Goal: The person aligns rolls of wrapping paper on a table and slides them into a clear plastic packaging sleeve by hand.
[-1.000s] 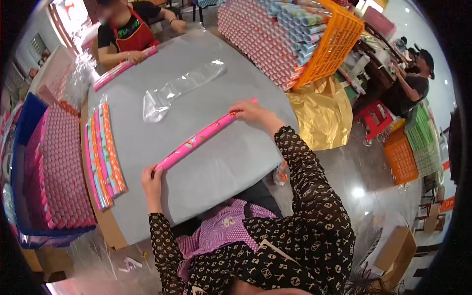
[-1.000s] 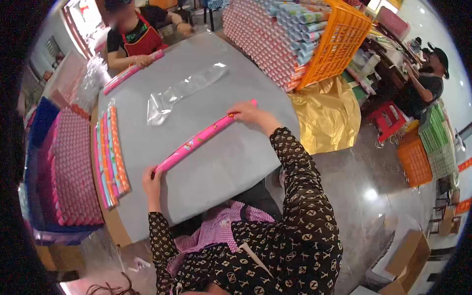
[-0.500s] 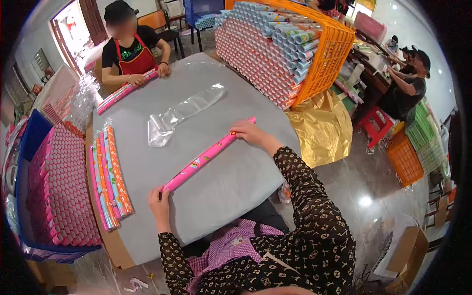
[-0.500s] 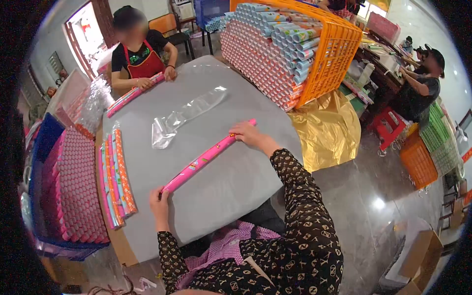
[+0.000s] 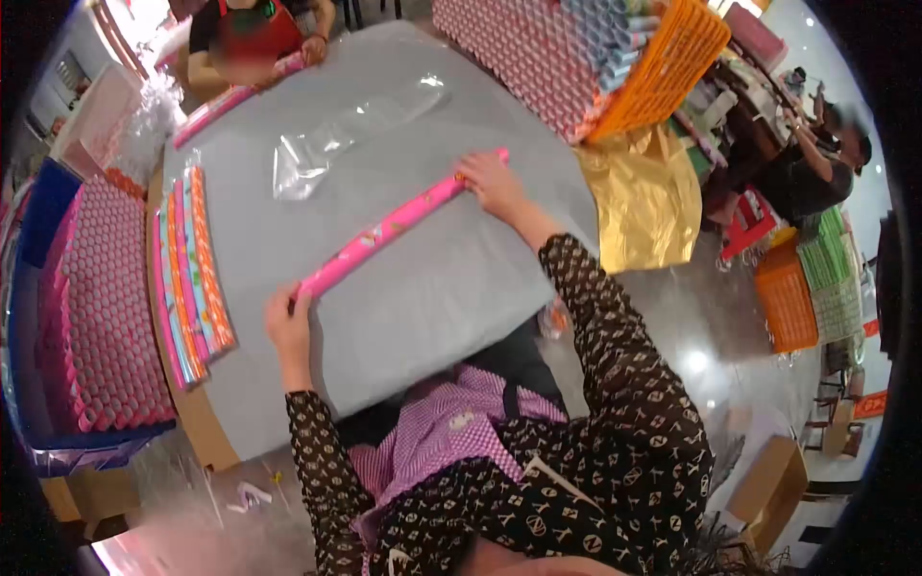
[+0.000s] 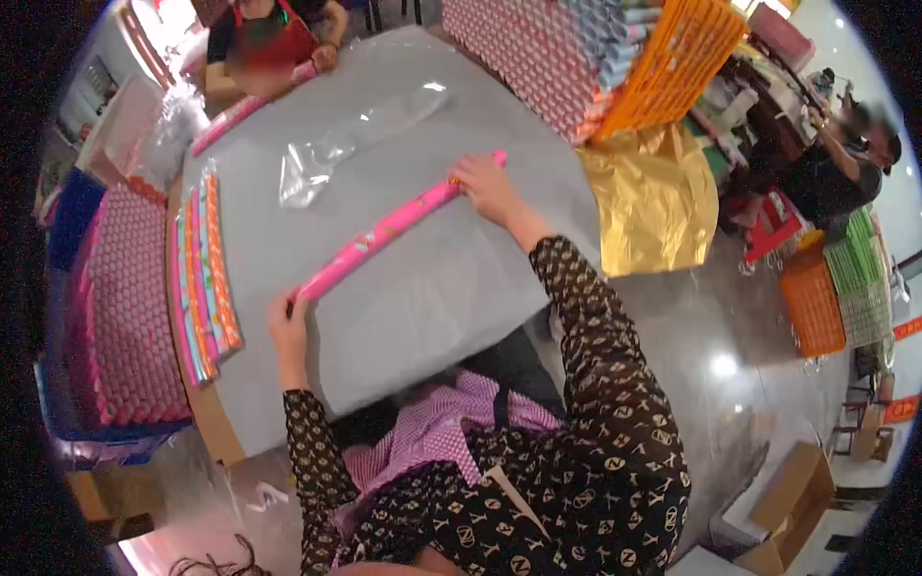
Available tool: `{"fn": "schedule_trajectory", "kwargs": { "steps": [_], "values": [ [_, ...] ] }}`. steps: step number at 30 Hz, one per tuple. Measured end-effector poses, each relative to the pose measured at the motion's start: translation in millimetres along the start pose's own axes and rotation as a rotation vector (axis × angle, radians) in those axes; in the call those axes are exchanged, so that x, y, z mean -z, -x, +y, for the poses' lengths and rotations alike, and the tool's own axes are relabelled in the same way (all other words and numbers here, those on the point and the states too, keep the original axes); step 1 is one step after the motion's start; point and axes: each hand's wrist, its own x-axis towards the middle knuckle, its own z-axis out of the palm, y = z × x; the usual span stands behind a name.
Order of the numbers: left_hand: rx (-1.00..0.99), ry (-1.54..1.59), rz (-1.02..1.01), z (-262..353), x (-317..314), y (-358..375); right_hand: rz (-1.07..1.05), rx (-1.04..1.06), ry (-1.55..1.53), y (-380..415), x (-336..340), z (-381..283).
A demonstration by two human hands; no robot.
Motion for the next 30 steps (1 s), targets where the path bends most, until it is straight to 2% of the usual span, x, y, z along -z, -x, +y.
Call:
{"fn": "schedule_trajectory", "kwargs": {
  "steps": [1,3,9,11,15,19,21,26,27,30],
  "values": [
    [0.021,-0.011,-0.03,2.4,2.8,3.1,-0.025,-0.024,-0.018,3.8,-1.9,-3.7],
    [0.015,0.016,0.0,6.5,0.2,-0.2,0.113,0.021,0.001,4.1,-2.5,-1.1],
    [0.077,0.071,-0.027,-9.7,-2.6,-3.0,0.096,0.003,0.036,6.3,-9.1,2.4],
    [0.014,0.006,0.001,-12.2,-3.2,-1.6,0.108,-0.008,0.05,6.9,-9.6,3.0],
    [0.063,0.018,-0.021,-11.2,-1.6,-0.2,0.132,-0.027,0.067,10.3,-11.3,3.7],
    [0.002,-0.021,-0.017,-15.3,-0.8,-2.1,0.177,-0.033,0.065,6.8,-7.2,1.1],
    [0.004,-0.042,-0.011,-12.2,-3.1,-2.9,0.075,-0.126,0.074,8.6,2.9,-7.0],
    [0.035,0.015,-0.018,6.6,0.0,-2.2,0.286,-0.022,0.133,8.2,-8.2,2.4],
    [0.075,0.019,-0.026,7.7,0.6,-1.5,0.281,-0.054,0.12,8.7,-6.5,-0.3],
    [-0.004,0.03,0.008,5.2,-1.4,-1.9,0.255,-0.103,0.089,10.4,-4.7,-1.5]
  ]
}}
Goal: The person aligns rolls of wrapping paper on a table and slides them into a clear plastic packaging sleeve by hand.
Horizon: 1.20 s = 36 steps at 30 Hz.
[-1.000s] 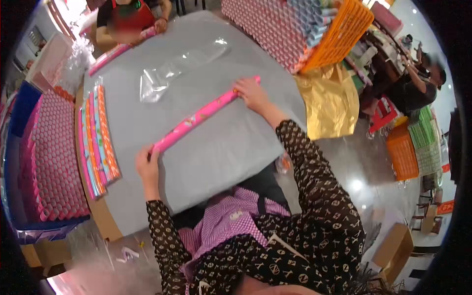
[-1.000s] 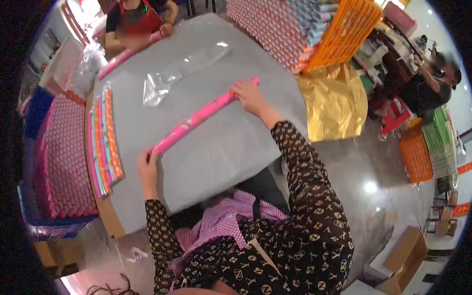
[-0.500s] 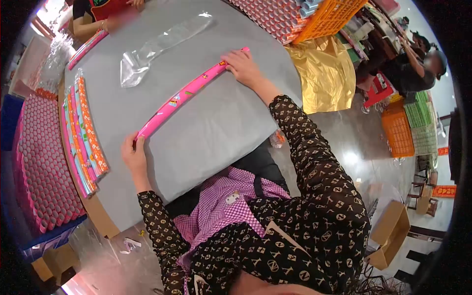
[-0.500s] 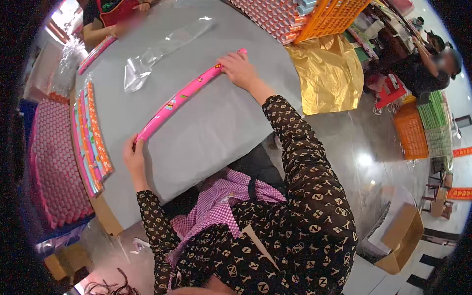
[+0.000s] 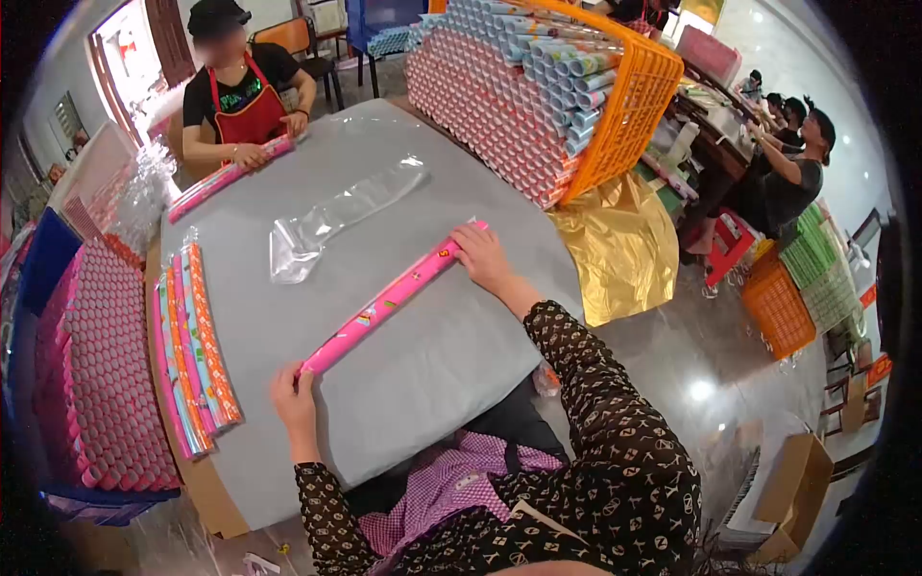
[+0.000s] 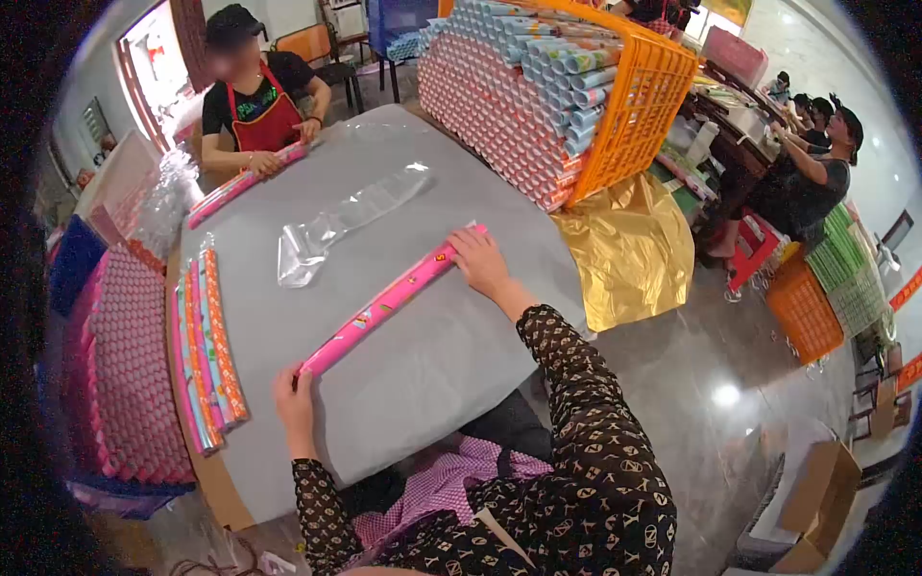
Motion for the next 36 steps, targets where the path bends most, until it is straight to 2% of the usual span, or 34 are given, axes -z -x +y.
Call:
{"fn": "schedule_trajectory", "kwargs": {
  "steps": [8,19,36],
  "values": [
    [-0.024,-0.014,0.011,-4.6,-1.1,0.9,-0.024,-0.026,-0.013,0.8,-3.4,1.9],
    [-0.011,-0.01,0.013,-11.7,-2.5,1.0,0.073,-0.032,0.064,2.7,-2.7,1.3],
    [0.057,0.039,-0.018,-13.1,-1.8,1.6,0.045,-0.054,0.042,1.6,0.6,0.8]
  ]
}}
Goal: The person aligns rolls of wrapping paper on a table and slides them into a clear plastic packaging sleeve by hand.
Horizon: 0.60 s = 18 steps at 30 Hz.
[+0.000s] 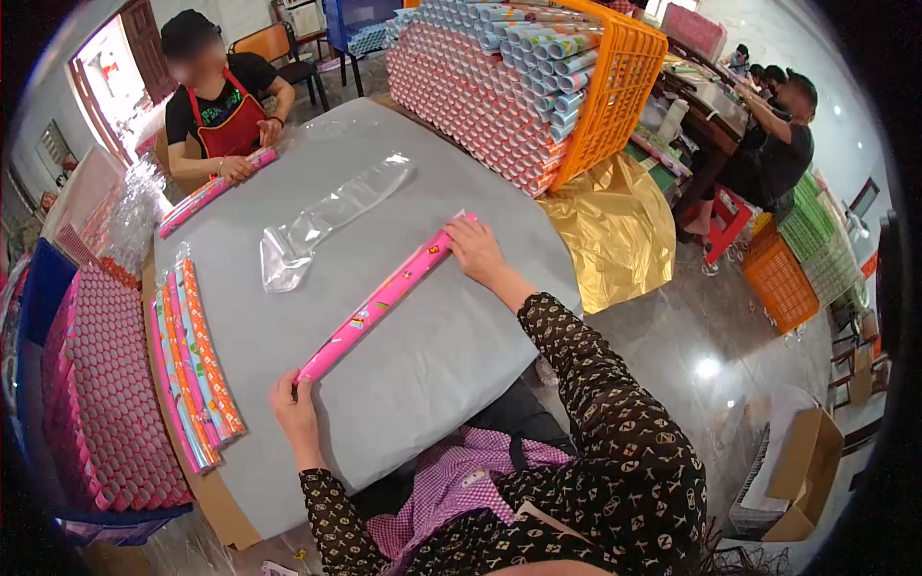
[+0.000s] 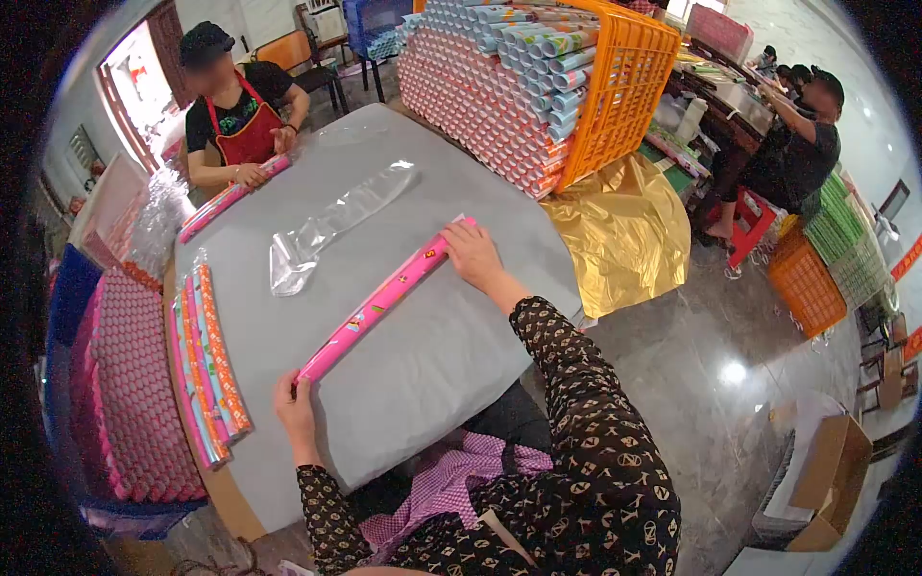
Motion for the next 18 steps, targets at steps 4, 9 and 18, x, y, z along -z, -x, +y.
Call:
{"fn": "schedule_trajectory", "kwargs": {
  "steps": [4,9,18],
  "values": [
    [0.023,-0.025,-0.014,6.2,2.2,2.4,-0.015,-0.002,0.015,-0.2,-2.9,0.7],
    [-0.029,-0.075,0.016,5.6,0.0,0.6,-0.001,0.041,0.035,-0.9,-7.3,3.2],
    [-0.033,-0.06,0.008,7.2,0.4,-0.3,0.04,-0.059,-0.029,2.3,-9.5,6.8]
  ]
}}
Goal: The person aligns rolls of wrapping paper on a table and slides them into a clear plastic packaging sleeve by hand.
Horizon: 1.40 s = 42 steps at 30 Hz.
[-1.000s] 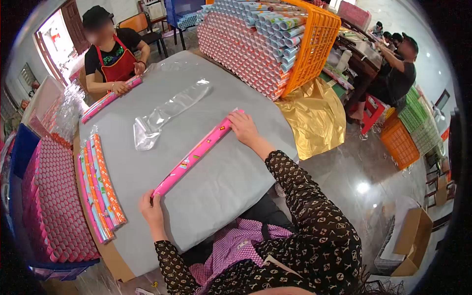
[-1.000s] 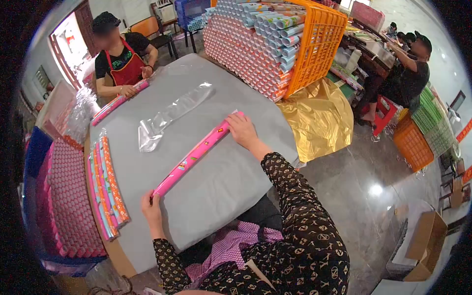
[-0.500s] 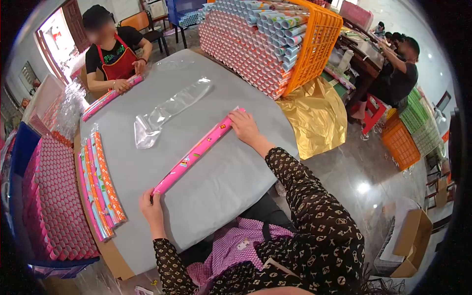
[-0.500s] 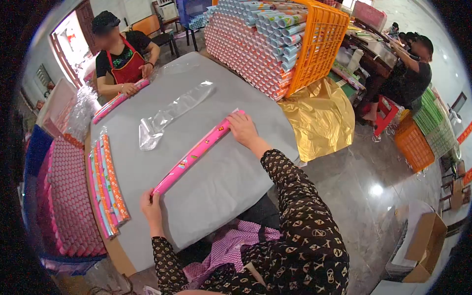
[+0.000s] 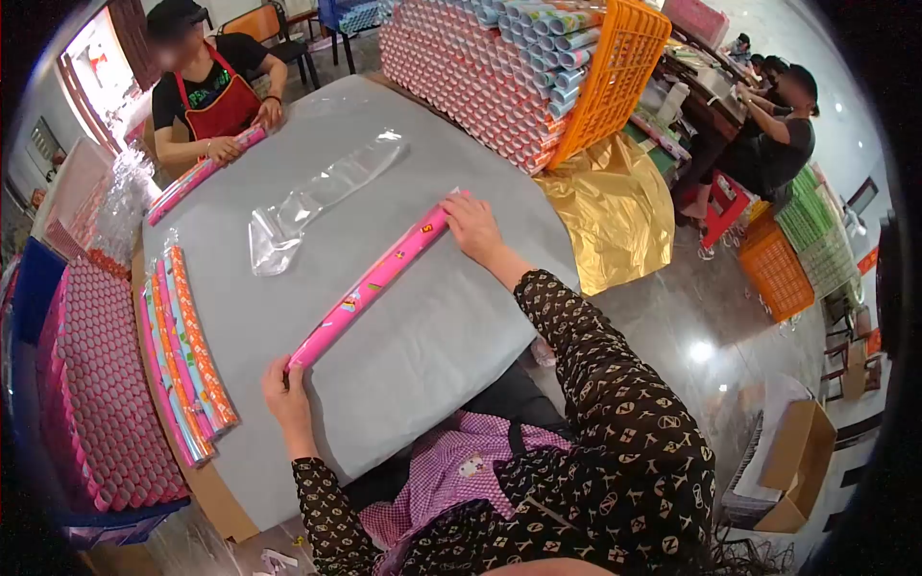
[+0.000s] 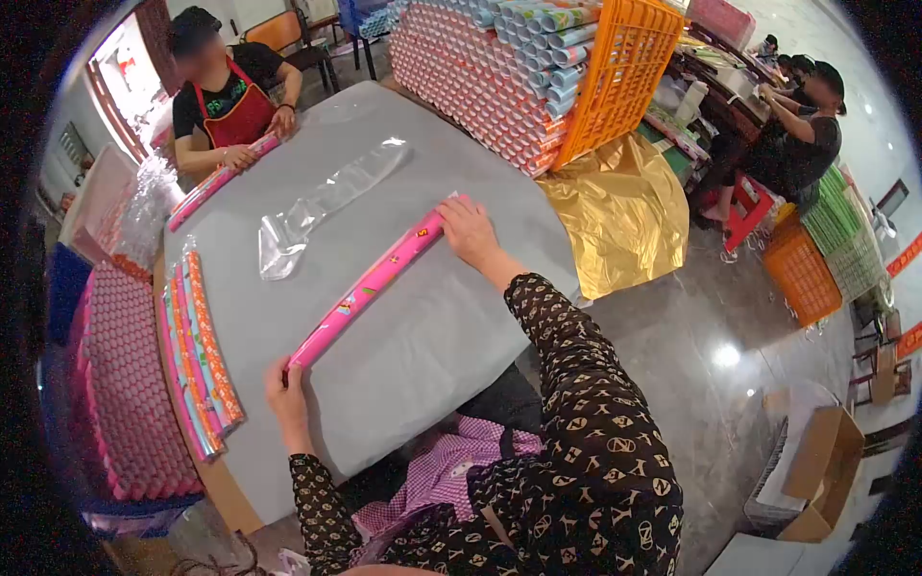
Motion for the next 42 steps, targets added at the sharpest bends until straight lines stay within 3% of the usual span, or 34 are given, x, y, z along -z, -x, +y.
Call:
{"fn": "schedule_trajectory", "kwargs": {
  "steps": [2,4,7,9,11,12,13,16,21,23,33,40,42],
  "values": [
    [0.002,0.006,0.014,-0.5,0.4,0.9,0.046,-0.034,-0.01,-0.7,-5.0,8.3],
    [0.006,-0.024,-0.041,-3.5,2.7,-0.9,0.044,-0.229,-0.201,-7.2,-6.6,22.0],
    [-0.017,-0.029,0.015,0.2,0.8,0.3,0.144,-0.21,-0.16,-26.1,-3.8,39.4],
    [-0.007,-0.02,0.005,0.9,-0.8,-3.6,0.256,-0.04,-0.125,-52.6,1.8,55.2],
    [-0.017,-0.016,0.007,-3.6,0.4,-0.6,0.034,-0.12,0.05,-73.4,19.9,64.1],
    [-0.037,-0.018,0.015,-6.6,1.0,-0.2,0.069,-0.224,-0.041,-85.0,34.4,51.6],
    [0.006,-0.045,-0.034,-9.3,4.6,0.1,0.042,-0.123,0.037,-97.6,28.2,79.7],
    [0.077,0.0,-0.034,-9.2,0.5,2.3,0.029,-0.141,-0.119,-119.9,65.0,79.3],
    [0.048,0.011,-0.045,-2.4,4.0,-1.9,0.189,0.09,0.102,-116.5,70.0,113.5],
    [0.014,0.006,-0.001,-1.2,2.2,-0.7,-0.076,-0.044,0.195,-114.4,83.4,112.4],
    [0.041,0.061,0.003,4.0,2.2,0.8,0.094,0.137,0.116,-211.5,150.2,86.4],
    [0.063,0.062,-0.005,0.7,1.4,3.2,0.115,0.107,0.383,-305.0,174.7,105.5],
    [0.057,0.059,0.018,-1.7,0.8,4.3,0.146,-0.104,0.488,-333.4,171.8,118.1]
  ]
}}
